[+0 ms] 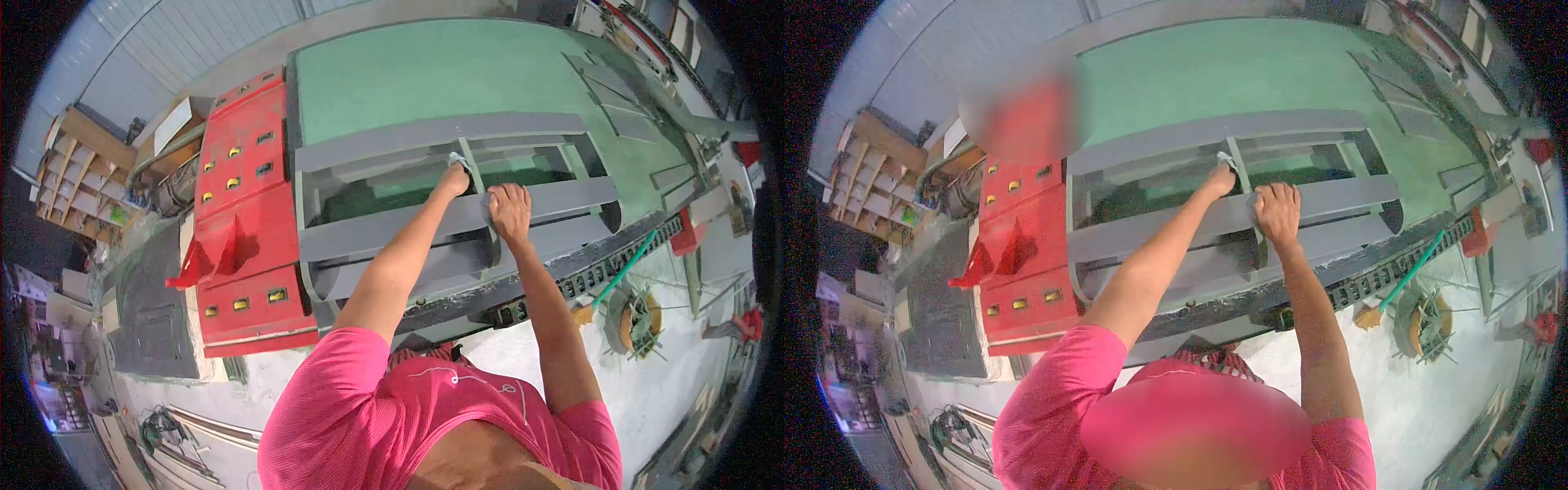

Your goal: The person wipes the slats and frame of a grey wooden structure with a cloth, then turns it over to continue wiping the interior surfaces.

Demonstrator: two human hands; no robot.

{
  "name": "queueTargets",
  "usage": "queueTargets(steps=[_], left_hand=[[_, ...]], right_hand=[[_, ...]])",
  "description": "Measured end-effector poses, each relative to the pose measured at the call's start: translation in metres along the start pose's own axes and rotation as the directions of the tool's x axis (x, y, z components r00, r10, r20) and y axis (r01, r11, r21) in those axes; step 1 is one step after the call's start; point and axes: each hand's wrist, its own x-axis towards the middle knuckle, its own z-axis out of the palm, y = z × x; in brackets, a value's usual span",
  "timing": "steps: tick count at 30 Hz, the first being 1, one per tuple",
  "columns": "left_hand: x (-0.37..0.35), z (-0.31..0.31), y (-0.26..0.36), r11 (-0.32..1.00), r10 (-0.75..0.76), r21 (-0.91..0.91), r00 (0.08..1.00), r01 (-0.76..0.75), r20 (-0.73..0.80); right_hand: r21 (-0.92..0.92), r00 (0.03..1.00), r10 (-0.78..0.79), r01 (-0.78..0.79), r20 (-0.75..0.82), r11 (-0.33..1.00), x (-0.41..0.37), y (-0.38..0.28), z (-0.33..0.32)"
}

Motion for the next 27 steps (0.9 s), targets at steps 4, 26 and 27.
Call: queueTargets(steps=[4,26,27], left_hand=[[-0.008,-0.003,0.004,0.99,-0.031,0.143,0.986,0.007,0.163],[-0.178,-0.052,-0.039,0.856,0.176,-0.513,0.968,-0.06,0.18],[-0.182,-0.035,-0.053,0.939,0.18,-0.329,0.96,-0.102,0.217]], right_hand=[[-0.004,0.999,-0.013,0.013,0.034,1.0,0.0,0.001,-0.001],[-0.118,0.999,-0.053,0.054,0.011,0.992,-0.004,0.005,0.012],[-0.118,0.998,-0.054,0.056,0.023,0.991,-0.004,0.005,0.012]])
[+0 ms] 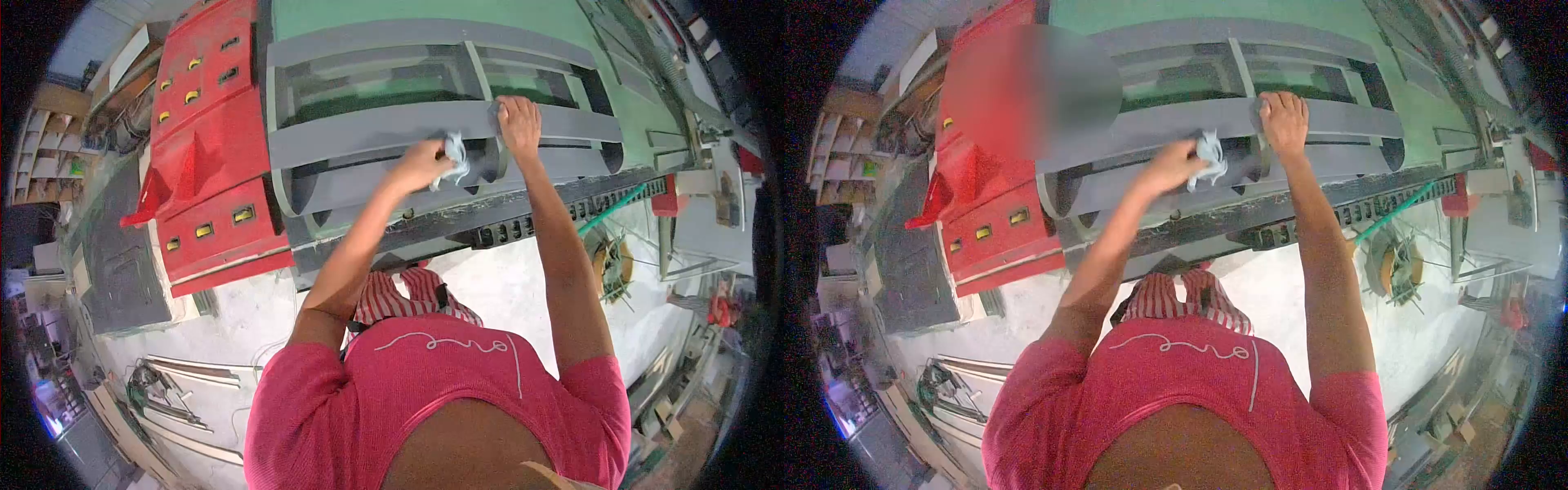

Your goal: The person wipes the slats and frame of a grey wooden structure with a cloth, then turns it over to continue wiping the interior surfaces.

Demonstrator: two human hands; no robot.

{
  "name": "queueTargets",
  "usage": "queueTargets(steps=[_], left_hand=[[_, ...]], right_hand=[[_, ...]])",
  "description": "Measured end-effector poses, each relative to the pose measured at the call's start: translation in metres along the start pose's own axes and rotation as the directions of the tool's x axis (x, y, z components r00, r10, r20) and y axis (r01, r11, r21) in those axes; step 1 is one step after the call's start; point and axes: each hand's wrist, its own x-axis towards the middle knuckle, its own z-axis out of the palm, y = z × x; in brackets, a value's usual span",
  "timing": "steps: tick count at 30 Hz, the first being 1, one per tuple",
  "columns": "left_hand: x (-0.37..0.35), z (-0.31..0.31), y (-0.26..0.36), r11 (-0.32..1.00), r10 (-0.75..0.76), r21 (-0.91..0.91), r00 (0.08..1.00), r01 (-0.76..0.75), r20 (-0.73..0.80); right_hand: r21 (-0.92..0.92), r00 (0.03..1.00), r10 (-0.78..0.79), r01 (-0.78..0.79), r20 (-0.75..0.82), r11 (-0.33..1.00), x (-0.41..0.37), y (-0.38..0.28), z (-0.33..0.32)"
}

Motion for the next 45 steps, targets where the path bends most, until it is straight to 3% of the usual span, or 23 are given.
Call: queueTargets(steps=[4,9,13,15,19,22,24,25,28,30,31,33,34,35,36,37,38,39,40,41,43,44,45], left_hand=[[0.017,0.069,-0.052,0.993,-0.106,-0.085,0.962,0.087,-0.251],[0.054,0.115,-0.04,0.998,0.036,-0.012,0.748,-0.059,-0.663],[0.067,0.136,-0.021,0.996,-0.094,-0.056,0.716,0.076,-0.692],[0.065,0.151,-0.012,0.994,0.073,0.106,0.65,0.013,-0.757],[0.044,0.168,0.0,0.954,0.201,0.295,0.634,0.045,-0.747],[-0.002,0.19,0.015,0.92,0.267,0.391,0.685,0.028,-0.678],[-0.032,0.213,-0.034,0.819,0.33,0.569,0.747,0.079,-0.578],[-0.058,0.226,-0.024,0.864,0.262,0.492,0.74,0.107,-0.62],[-0.123,0.261,-0.06,0.988,-0.032,0.081,0.69,0.13,-0.723],[-0.158,0.269,-0.045,0.907,-0.415,-0.338,0.67,0.251,-0.616],[-0.177,0.274,-0.033,0.906,-0.424,-0.286,0.671,0.312,-0.609],[-0.199,0.282,-0.044,0.837,-0.537,-0.428,0.66,0.341,-0.525],[-0.198,0.286,-0.04,0.831,-0.544,-0.426,0.682,0.358,-0.488],[-0.193,0.289,-0.029,0.799,-0.559,-0.518,0.692,0.305,-0.456],[-0.185,0.288,-0.019,0.76,-0.568,-0.602,0.698,0.242,-0.436],[-0.172,0.286,-0.011,0.764,-0.56,-0.599,0.706,0.239,-0.433],[-0.156,0.285,-0.003,0.916,-0.378,-0.318,0.79,0.245,-0.482],[-0.141,0.286,0.003,0.978,-0.187,-0.006,0.866,0.208,-0.464],[-0.127,0.288,0.01,0.981,-0.176,-0.011,0.873,0.192,-0.454],[-0.112,0.287,0.017,0.971,-0.108,0.151,0.904,0.185,-0.414],[-0.089,0.29,-0.002,0.977,-0.092,0.148,0.929,0.154,-0.358],[-0.078,0.295,-0.009,0.96,-0.074,0.223,0.924,0.167,-0.376],[-0.069,0.298,-0.008,0.939,-0.057,0.292,0.918,0.184,-0.392]], right_hand=[[-0.008,1.0,-0.019,0.019,0.008,1.0,-0.003,0.001,0.002],[-0.017,0.999,-0.038,0.037,-0.018,0.999,-0.002,0.002,0.004],[0.044,0.999,-0.041,0.041,-0.006,0.998,-0.007,0.006,0.004],[0.066,0.999,-0.038,0.039,-0.022,0.997,-0.01,0.009,0.004],[0.133,0.995,0.059,-0.049,-0.076,0.99,-0.015,0.012,0.006],[0.204,0.999,0.032,-0.022,-0.044,0.979,-0.013,0.016,0.003],[0.284,0.999,-0.013,0.028,-0.053,0.958,-0.014,0.022,0.001],[0.346,0.997,-0.05,0.065,-0.053,0.936,-0.018,0.028,-0.007],[0.657,0.998,-0.028,-0.014,0.054,0.754,-0.038,0.038,-0.037],[0.795,0.987,-0.05,-0.092,0.151,0.599,-0.084,0.038,-0.072],[0.865,0.974,-0.065,-0.159,0.216,0.476,-0.117,0.038,-0.087],[0.805,0.827,-0.171,-0.437,0.535,0.402,-0.19,0.036,-0.105],[0.72,0.687,-0.222,-0.636,0.692,0.276,-0.218,0.036,-0.119],[0.591,0.529,-0.308,-0.791,0.791,0.157,-0.242,0.04,-0.13],[0.581,0.478,-0.419,-0.798,0.772,0.16,-0.275,0.044,-0.124],[0.576,0.424,-0.528,-0.802,0.736,0.159,-0.305,0.045,-0.113],[0.58,0.434,-0.52,-0.8,0.736,0.153,-0.316,0.039,-0.109],[0.154,0.202,-0.538,-0.979,0.819,-0.132,-0.325,0.033,-0.108],[-0.319,-0.024,-0.623,-0.874,0.782,-0.366,-0.326,0.031,-0.108],[-0.306,-0.014,-0.617,-0.877,0.787,-0.371,-0.323,0.034,-0.106],[-0.433,0.202,-0.726,-0.687,0.658,-0.583,-0.306,0.042,-0.1],[-0.361,0.26,-0.654,-0.662,0.711,-0.656,-0.3,0.045,-0.099],[-0.348,0.262,-0.653,-0.676,0.711,-0.649,-0.289,0.047,-0.1]])
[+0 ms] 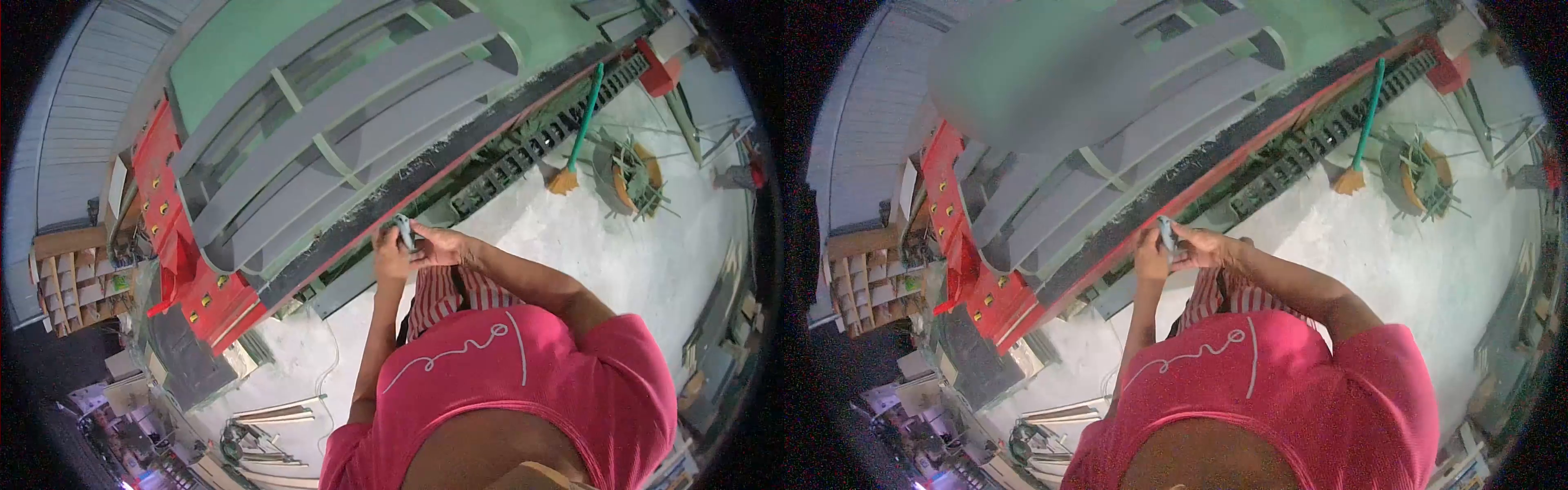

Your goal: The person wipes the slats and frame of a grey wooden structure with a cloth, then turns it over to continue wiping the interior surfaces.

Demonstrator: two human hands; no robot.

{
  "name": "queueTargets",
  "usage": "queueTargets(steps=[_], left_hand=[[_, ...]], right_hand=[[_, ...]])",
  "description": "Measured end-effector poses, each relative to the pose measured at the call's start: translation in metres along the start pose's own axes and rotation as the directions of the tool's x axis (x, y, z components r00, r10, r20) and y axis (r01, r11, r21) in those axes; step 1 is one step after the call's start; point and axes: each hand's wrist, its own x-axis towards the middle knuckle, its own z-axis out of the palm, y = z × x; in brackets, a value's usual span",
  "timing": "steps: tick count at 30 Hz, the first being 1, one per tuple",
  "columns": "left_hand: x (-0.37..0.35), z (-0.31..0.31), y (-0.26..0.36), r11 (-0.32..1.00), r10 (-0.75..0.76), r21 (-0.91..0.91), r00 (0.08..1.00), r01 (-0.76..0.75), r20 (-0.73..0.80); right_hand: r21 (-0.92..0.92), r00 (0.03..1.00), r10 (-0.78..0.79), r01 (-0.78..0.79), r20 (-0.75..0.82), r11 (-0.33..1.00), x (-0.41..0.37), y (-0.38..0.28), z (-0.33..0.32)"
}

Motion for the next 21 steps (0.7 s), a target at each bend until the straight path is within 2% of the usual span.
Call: queueTargets(steps=[2,3,4,6,7,8,10,12,13,14,15,16,17,18,20,21], left_hand=[[0.01,0.005,0.002,0.998,0.032,0.047,0.999,-0.032,-0.008],[0.014,0.004,0.011,0.998,0.062,0.018,0.998,-0.062,0.031],[0.017,0.001,0.019,0.996,0.093,-0.008,0.993,-0.092,0.068],[0.017,-0.006,0.034,0.995,0.096,0.021,0.99,-0.099,0.104],[0.018,-0.011,0.039,0.99,0.134,-0.066,0.985,-0.128,0.107],[0.022,-0.017,0.045,0.975,0.177,-0.154,0.979,-0.161,0.101],[0.032,-0.031,0.055,0.959,0.202,-0.22,0.976,-0.181,0.076],[0.043,-0.05,0.059,0.967,0.238,-0.066,0.963,-0.248,-0.127],[0.047,-0.061,0.06,0.981,0.173,-0.055,0.973,-0.184,-0.154],[0.053,-0.069,0.058,0.98,0.181,-0.048,0.969,-0.191,-0.168],[0.059,-0.075,0.054,0.982,0.18,-0.009,0.952,-0.188,-0.249],[0.066,-0.079,0.05,0.983,0.181,0.029,0.927,-0.181,-0.329],[0.075,-0.08,0.043,0.982,0.184,0.034,0.921,-0.184,-0.344],[0.086,-0.077,0.034,0.981,0.194,0.101,0.896,-0.168,-0.399],[0.103,-0.067,0.024,0.976,0.203,0.167,0.862,-0.14,-0.465],[0.112,-0.061,0.024,0.968,0.176,0.244,0.842,-0.055,-0.51]], right_hand=[[-0.163,0.954,-0.241,0.213,-0.178,0.963,-0.003,-0.014,0.01],[-0.236,0.917,-0.297,0.236,-0.266,0.943,-0.003,-0.019,0.014],[-0.248,0.915,-0.306,0.243,-0.261,0.938,-0.004,-0.024,0.011],[-0.402,0.849,-0.477,0.364,-0.228,0.84,-0.006,-0.03,0.0],[-0.553,0.809,-0.525,0.319,-0.265,0.77,-0.018,-0.038,0.019],[-0.672,0.757,-0.631,0.381,-0.168,0.636,-0.015,-0.044,0.003],[-0.852,0.647,-0.76,0.359,-0.066,0.38,-0.027,-0.067,0.019],[-0.959,0.465,-0.882,0.276,0.071,0.068,-0.037,-0.104,0.035],[-0.984,0.292,-0.942,0.111,0.167,-0.14,-0.044,-0.122,0.049],[-0.947,0.127,-0.947,-0.09,0.296,-0.308,-0.048,-0.139,0.061],[-0.943,0.126,-0.942,-0.08,0.312,-0.323,-0.048,-0.159,0.062],[-0.918,0.052,-0.932,-0.162,0.359,-0.363,-0.047,-0.179,0.061],[-0.887,-0.018,-0.913,-0.245,0.407,-0.391,-0.044,-0.192,0.057],[-0.883,-0.014,-0.907,-0.237,0.42,-0.405,-0.037,-0.197,0.046],[-0.51,0.156,-0.736,-0.627,0.659,-0.589,-0.011,-0.205,0.007],[-0.527,0.201,-0.698,-0.525,0.687,-0.669,0.003,-0.205,-0.011]])
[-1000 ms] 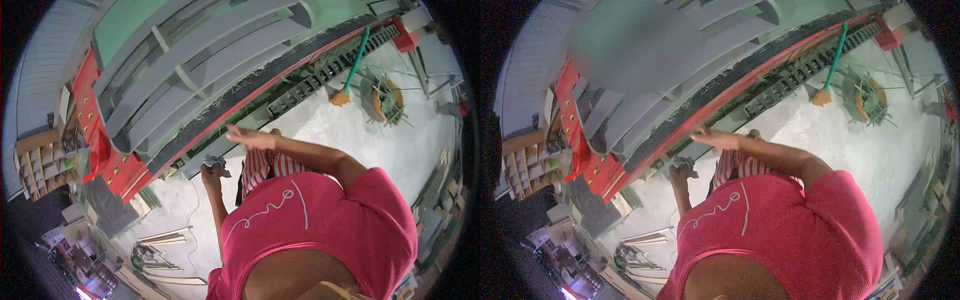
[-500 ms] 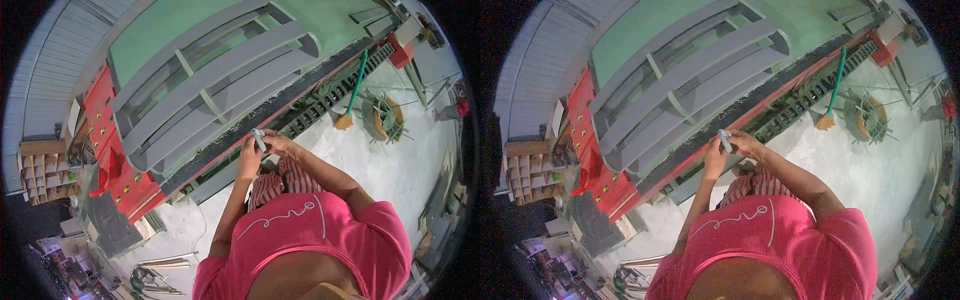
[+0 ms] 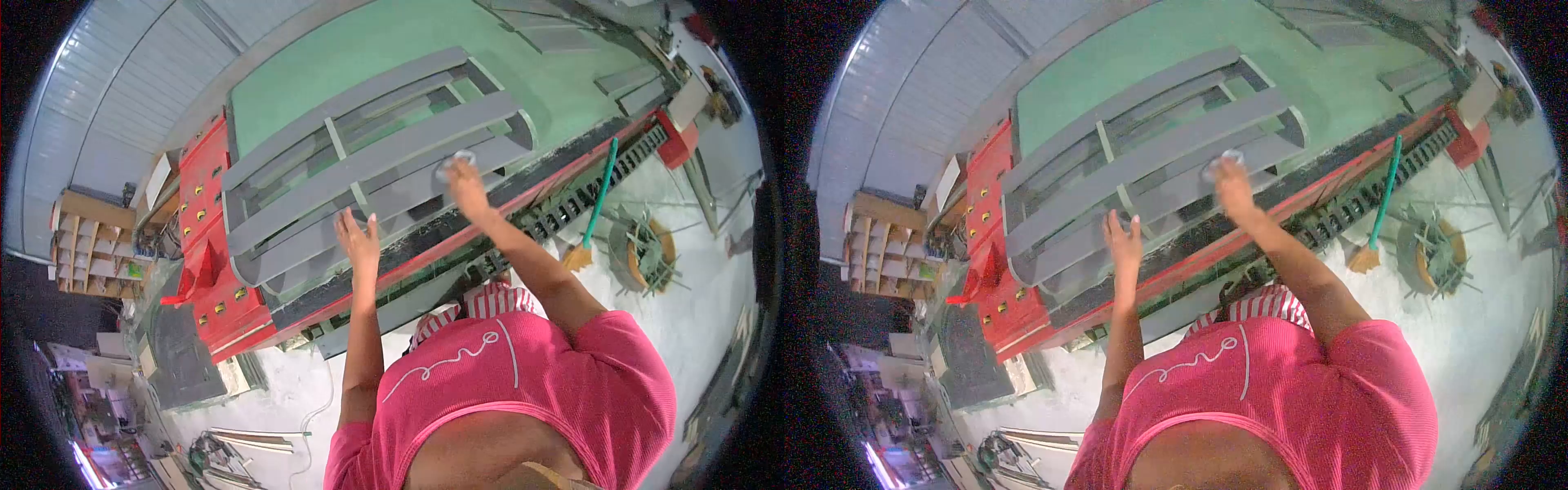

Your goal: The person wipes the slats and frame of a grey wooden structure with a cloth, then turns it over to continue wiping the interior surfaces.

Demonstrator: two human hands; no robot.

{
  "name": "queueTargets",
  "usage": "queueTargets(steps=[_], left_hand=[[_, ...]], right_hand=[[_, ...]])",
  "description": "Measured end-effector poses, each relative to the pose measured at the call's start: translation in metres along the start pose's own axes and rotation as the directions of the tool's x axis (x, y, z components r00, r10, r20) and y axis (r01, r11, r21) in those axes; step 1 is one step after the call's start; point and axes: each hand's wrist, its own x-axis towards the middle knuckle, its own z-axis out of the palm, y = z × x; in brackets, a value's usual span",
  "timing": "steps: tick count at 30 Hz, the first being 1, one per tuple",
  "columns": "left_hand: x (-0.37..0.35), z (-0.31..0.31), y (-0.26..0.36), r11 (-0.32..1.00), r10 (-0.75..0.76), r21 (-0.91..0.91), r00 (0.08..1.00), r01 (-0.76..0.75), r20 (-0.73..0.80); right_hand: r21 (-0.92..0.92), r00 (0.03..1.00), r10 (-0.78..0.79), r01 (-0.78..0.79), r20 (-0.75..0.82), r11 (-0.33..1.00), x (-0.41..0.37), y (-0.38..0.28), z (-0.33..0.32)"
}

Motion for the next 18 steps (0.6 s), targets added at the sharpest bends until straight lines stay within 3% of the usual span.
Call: queueTargets(steps=[1,3,4,6,7,9,11,12,13,15,16,18], left_hand=[[0.006,0.011,0.002,0.993,-0.035,0.107,0.998,0.04,-0.047],[0.012,0.027,0.004,0.992,-0.061,0.104,0.997,0.067,-0.055],[0.015,0.034,0.006,0.989,-0.138,0.047,0.989,0.141,-0.052],[0.024,0.044,0.009,0.979,-0.201,0.009,0.978,0.202,-0.057],[0.024,0.049,0.012,0.965,-0.261,-0.007,0.964,0.261,-0.05],[0.024,0.053,0.017,0.948,-0.318,-0.014,0.947,0.318,-0.053],[0.03,0.056,0.023,0.934,-0.344,-0.139,0.933,0.329,-0.107],[0.031,0.07,0.009,0.934,-0.355,-0.135,0.903,0.331,-0.242],[0.038,0.066,0.024,0.936,-0.35,-0.136,0.903,0.325,-0.249],[0.039,0.056,0.049,0.894,-0.438,-0.188,0.883,0.407,-0.168],[0.039,0.065,0.044,0.934,-0.355,-0.159,0.883,0.32,-0.306],[0.034,0.066,0.045,0.904,-0.42,-0.207,0.866,0.374,-0.27]], right_hand=[[0.006,1.0,-0.017,0.017,-0.005,1.0,-0.001,-0.004,-0.003],[0.228,0.952,-0.197,0.144,0.232,0.963,-0.004,-0.011,-0.014],[0.242,0.954,-0.198,0.142,0.226,0.96,-0.001,0.002,-0.02],[0.21,0.961,-0.2,0.159,0.192,0.965,0.007,0.04,-0.035],[0.11,0.973,-0.198,0.186,0.116,0.976,0.015,0.06,-0.046],[0.119,0.994,-0.056,0.044,0.098,0.992,0.02,0.103,-0.047],[0.085,0.988,-0.074,0.063,0.135,0.994,0.026,0.123,-0.056],[0.04,0.979,-0.084,0.078,0.186,0.996,0.027,0.129,-0.058],[0.042,0.98,-0.087,0.081,0.178,0.996,0.028,0.132,-0.057],[0.238,0.954,-0.18,0.121,0.242,0.964,0.02,0.13,-0.056],[0.305,0.949,-0.214,0.138,0.233,0.942,0.015,0.125,-0.061],[0.383,0.922,-0.295,0.186,0.249,0.905,0.007,0.116,-0.068]])
